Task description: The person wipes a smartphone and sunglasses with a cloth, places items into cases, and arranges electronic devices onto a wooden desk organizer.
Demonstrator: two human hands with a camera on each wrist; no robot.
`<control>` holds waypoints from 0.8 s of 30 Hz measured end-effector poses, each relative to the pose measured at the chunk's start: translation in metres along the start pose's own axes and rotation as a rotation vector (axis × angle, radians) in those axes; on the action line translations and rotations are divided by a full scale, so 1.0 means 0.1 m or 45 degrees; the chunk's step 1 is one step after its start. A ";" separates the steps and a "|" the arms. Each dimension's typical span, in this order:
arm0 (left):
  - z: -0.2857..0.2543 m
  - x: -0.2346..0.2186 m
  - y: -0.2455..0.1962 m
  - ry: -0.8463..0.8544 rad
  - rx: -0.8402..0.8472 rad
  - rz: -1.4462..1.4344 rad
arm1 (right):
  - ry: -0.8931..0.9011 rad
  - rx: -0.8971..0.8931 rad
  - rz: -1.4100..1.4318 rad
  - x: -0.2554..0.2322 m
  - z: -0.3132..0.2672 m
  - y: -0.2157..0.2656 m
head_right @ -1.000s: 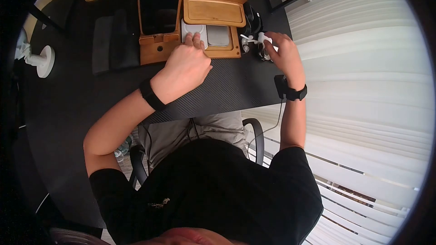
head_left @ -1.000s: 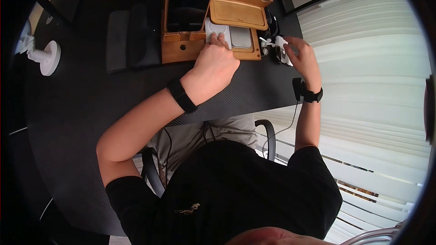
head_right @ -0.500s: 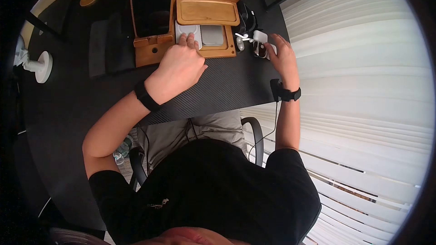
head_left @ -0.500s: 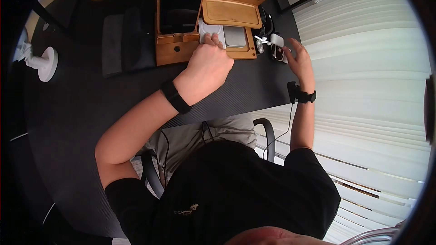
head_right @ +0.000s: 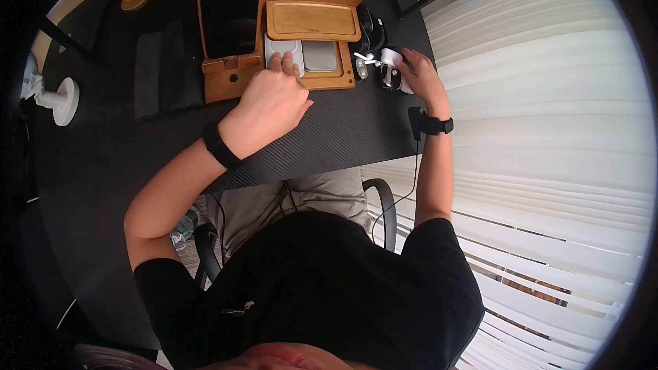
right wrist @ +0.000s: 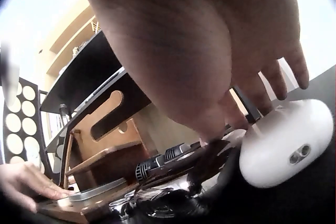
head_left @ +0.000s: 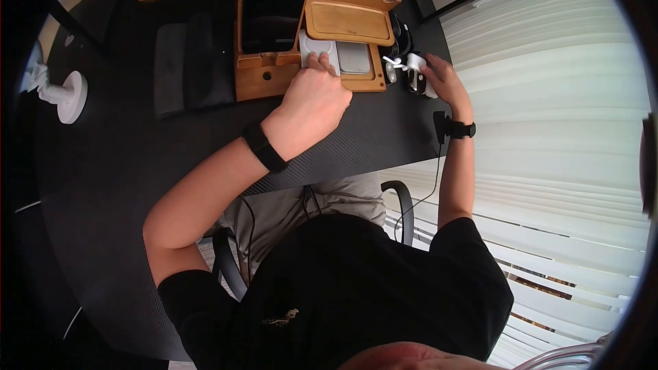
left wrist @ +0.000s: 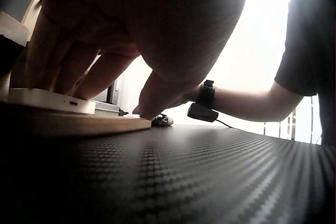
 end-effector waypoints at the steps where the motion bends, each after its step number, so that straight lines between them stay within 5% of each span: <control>1: 0.00 0.00 0.00 0.001 -0.004 -0.003 | 0.000 -0.004 0.002 0.01 0.01 -0.02; 4: 0.01 -0.01 0.01 0.015 0.020 -0.010 | -0.010 -0.079 0.008 0.01 0.07 0.02; 6: 0.01 -0.05 0.02 0.004 -0.023 -0.072 | 0.144 0.264 0.150 -0.08 0.08 0.13; 9: 0.00 -0.12 0.01 -0.022 -0.081 -0.177 | 0.215 0.347 0.035 -0.21 0.14 0.31; 14: 0.05 -0.26 0.03 0.004 -0.054 -0.452 | -0.043 0.140 0.202 -0.17 0.06 0.34; 17: 0.09 -0.32 -0.02 0.056 -0.095 -0.963 | -0.129 0.185 0.323 -0.28 0.02 0.46; 19: 0.09 -0.39 -0.06 0.044 -0.305 -1.409 | -0.180 0.234 0.400 -0.41 -0.04 0.62; 21: 0.08 -0.09 -0.13 -0.057 -0.307 -1.604 | -0.079 0.383 0.663 -0.52 -0.16 0.94; 24: 0.09 0.06 -0.15 0.405 -0.600 -2.277 | 0.026 0.176 0.797 -0.54 -0.34 1.37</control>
Point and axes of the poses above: each hand's wrist, its own z-axis towards the middle knuckle, its own x-axis out of the palm, y = z × x, the point moved 1 cm from there along z, towards the middle knuckle, and after that the axes turned 10 degrees about -y, right-handed, at the moved point
